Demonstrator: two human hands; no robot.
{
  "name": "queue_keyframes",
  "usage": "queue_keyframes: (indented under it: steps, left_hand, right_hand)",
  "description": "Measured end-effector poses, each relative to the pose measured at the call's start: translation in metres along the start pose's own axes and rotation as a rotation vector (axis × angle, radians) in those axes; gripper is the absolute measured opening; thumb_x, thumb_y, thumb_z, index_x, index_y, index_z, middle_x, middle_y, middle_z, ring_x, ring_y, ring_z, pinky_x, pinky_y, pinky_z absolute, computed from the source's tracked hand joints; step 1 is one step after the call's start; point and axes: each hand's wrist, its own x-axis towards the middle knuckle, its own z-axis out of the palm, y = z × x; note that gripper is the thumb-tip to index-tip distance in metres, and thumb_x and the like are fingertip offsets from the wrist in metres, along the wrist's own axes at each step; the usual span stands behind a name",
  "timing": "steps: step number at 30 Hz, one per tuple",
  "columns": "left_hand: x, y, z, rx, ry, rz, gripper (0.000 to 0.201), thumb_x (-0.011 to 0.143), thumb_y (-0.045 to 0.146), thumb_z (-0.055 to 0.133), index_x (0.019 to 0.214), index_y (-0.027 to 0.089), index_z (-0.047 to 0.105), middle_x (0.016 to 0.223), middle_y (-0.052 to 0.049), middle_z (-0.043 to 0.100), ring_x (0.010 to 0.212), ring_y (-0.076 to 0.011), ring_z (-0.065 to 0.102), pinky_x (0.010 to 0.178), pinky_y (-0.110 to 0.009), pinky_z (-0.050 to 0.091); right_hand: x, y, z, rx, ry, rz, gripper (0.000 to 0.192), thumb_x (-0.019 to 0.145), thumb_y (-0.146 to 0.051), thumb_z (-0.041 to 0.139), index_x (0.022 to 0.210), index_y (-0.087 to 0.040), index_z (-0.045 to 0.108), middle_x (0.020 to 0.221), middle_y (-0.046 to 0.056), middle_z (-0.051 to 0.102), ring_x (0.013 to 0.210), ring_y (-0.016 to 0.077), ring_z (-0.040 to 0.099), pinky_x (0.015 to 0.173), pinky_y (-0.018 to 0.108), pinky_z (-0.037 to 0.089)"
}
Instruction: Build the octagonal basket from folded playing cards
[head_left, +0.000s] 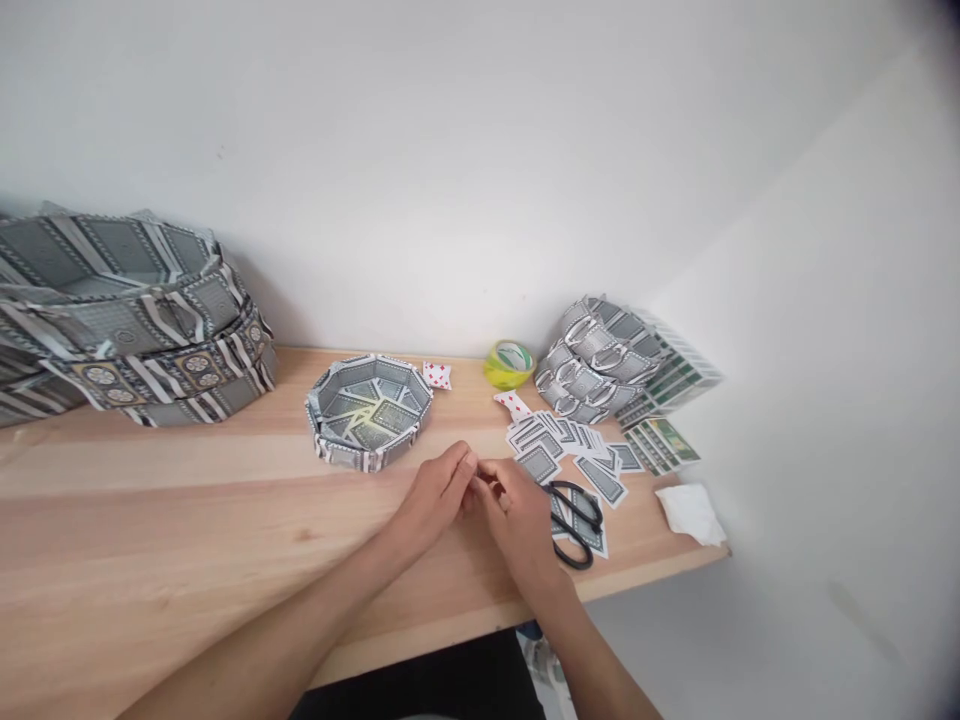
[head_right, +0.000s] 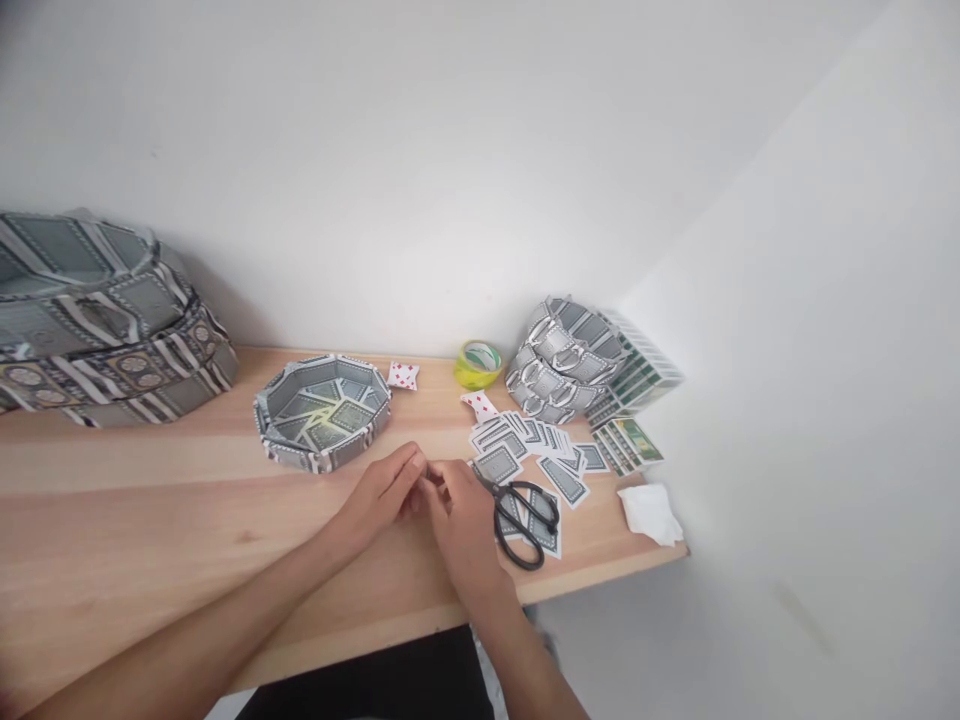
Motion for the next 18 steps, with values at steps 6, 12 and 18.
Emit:
queue_keyframes:
  steps: [6, 12, 18]
  left_hand:
    - [-0.002, 0.002, 0.003, -0.042, -0.025, -0.008, 0.016, 0.096, 0.034, 0.034, 0.105, 0.023, 0.041, 0.056, 0.008, 0.052, 0.049, -0.0117, 0.052, 0.052, -0.021, 0.039]
    - [0.002, 0.003, -0.002, 0.107, -0.070, -0.068, 0.021, 0.094, 0.032, 0.036, 0.091, 0.021, 0.054, 0.046, 0.008, 0.049, 0.041, -0.0118, 0.048, 0.050, -0.022, 0.038]
    - [0.001, -0.001, -0.004, 0.056, -0.089, -0.065, 0.026, 0.091, 0.032, 0.041, 0.068, 0.021, 0.046, 0.044, 0.007, 0.050, 0.039, -0.0108, 0.046, 0.047, -0.021, 0.037]
  right_hand:
    - [0.004, -0.001, -0.003, 0.172, -0.038, 0.134, 0.021, 0.091, -0.032, 0.051, 0.079, -0.021, 0.063, 0.075, 0.000, 0.067, 0.070, 0.0151, 0.059, 0.067, 0.025, 0.043]
    - [0.009, 0.002, -0.011, 0.090, -0.046, 0.173, 0.021, 0.089, -0.034, 0.052, 0.081, -0.020, 0.065, 0.079, 0.000, 0.068, 0.072, 0.0160, 0.058, 0.066, 0.025, 0.040]
    - [0.013, 0.002, -0.019, 0.085, -0.104, 0.197, 0.026, 0.089, -0.038, 0.051, 0.073, -0.020, 0.058, 0.070, -0.001, 0.063, 0.066, 0.0143, 0.053, 0.062, 0.024, 0.038]
